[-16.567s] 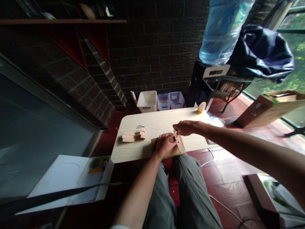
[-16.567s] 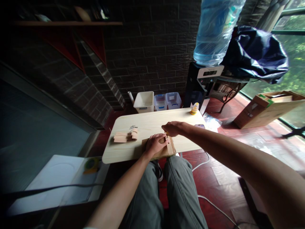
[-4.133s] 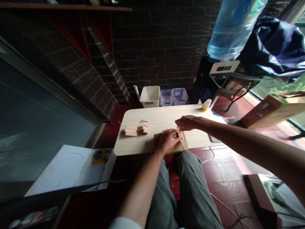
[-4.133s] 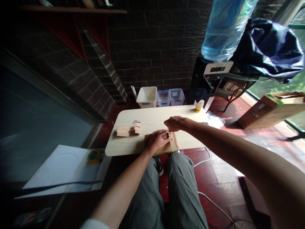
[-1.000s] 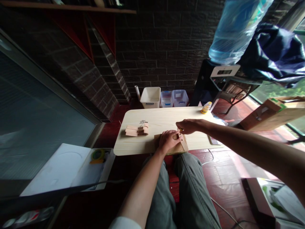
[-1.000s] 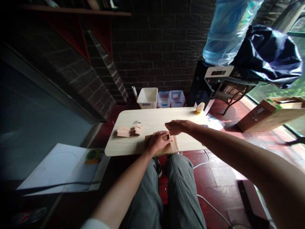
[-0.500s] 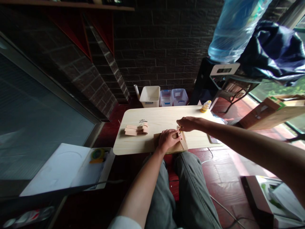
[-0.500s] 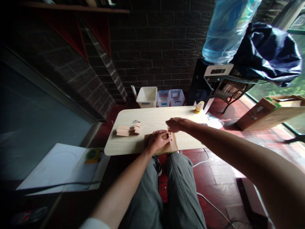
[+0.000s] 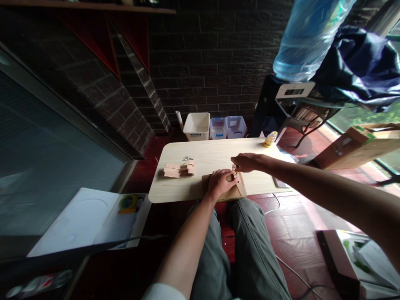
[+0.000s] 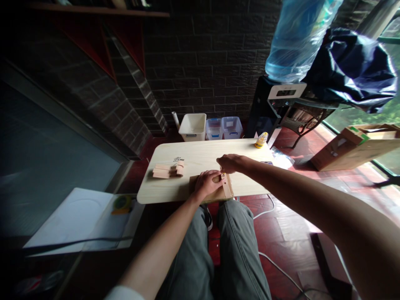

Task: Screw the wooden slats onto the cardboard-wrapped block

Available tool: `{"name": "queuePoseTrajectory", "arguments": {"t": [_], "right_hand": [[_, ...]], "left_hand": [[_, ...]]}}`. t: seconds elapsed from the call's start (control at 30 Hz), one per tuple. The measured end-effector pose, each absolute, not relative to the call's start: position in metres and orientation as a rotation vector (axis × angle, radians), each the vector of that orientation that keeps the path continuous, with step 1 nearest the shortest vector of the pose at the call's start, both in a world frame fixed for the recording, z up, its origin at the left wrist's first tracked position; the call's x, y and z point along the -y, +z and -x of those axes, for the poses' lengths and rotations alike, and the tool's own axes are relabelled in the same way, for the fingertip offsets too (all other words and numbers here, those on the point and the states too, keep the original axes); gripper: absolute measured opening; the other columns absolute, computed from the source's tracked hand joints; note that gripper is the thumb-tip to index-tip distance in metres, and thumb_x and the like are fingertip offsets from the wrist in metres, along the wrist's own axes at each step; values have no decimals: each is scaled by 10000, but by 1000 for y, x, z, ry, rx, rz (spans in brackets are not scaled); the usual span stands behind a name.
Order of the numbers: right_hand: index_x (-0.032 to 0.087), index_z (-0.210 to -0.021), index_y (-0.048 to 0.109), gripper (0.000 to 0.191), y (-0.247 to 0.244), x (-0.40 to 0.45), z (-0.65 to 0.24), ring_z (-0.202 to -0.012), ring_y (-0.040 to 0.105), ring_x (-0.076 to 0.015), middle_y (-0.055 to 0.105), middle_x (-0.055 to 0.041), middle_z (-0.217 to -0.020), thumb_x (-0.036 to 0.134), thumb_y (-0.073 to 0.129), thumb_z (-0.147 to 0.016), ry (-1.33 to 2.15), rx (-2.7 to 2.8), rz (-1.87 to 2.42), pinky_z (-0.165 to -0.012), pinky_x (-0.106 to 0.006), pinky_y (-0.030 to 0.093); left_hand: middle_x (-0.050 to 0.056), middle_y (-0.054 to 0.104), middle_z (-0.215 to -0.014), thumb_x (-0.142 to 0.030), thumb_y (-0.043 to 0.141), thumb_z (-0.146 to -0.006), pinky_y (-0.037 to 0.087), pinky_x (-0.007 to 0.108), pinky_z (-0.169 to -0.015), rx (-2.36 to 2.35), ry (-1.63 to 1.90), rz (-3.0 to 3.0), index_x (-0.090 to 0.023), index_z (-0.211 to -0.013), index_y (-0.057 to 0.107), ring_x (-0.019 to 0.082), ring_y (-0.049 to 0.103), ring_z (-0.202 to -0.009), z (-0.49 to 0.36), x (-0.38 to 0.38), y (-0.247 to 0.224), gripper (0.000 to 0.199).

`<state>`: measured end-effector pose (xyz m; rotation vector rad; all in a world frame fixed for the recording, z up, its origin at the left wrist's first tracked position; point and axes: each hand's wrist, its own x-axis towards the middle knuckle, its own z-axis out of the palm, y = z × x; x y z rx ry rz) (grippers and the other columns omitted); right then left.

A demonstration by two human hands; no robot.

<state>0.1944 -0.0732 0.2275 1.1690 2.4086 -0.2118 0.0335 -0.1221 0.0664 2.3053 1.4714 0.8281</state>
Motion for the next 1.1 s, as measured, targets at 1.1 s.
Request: {"name": "queuePoseTrajectory", "arguments": {"t": [1.1], "right_hand": [[130,-1248,700,309,241,76,-201,-1017,772,-306,785,-205,-1139,304,596,-1015,-173,-2416,-1085,-722,-316,478]], "left_hand": [[0,786,-1264,-466,790,-907,527,410,-1053,-1460,817,-2323,-352,-1221,766,239,712,-1178,-33,122,63,336]]}}
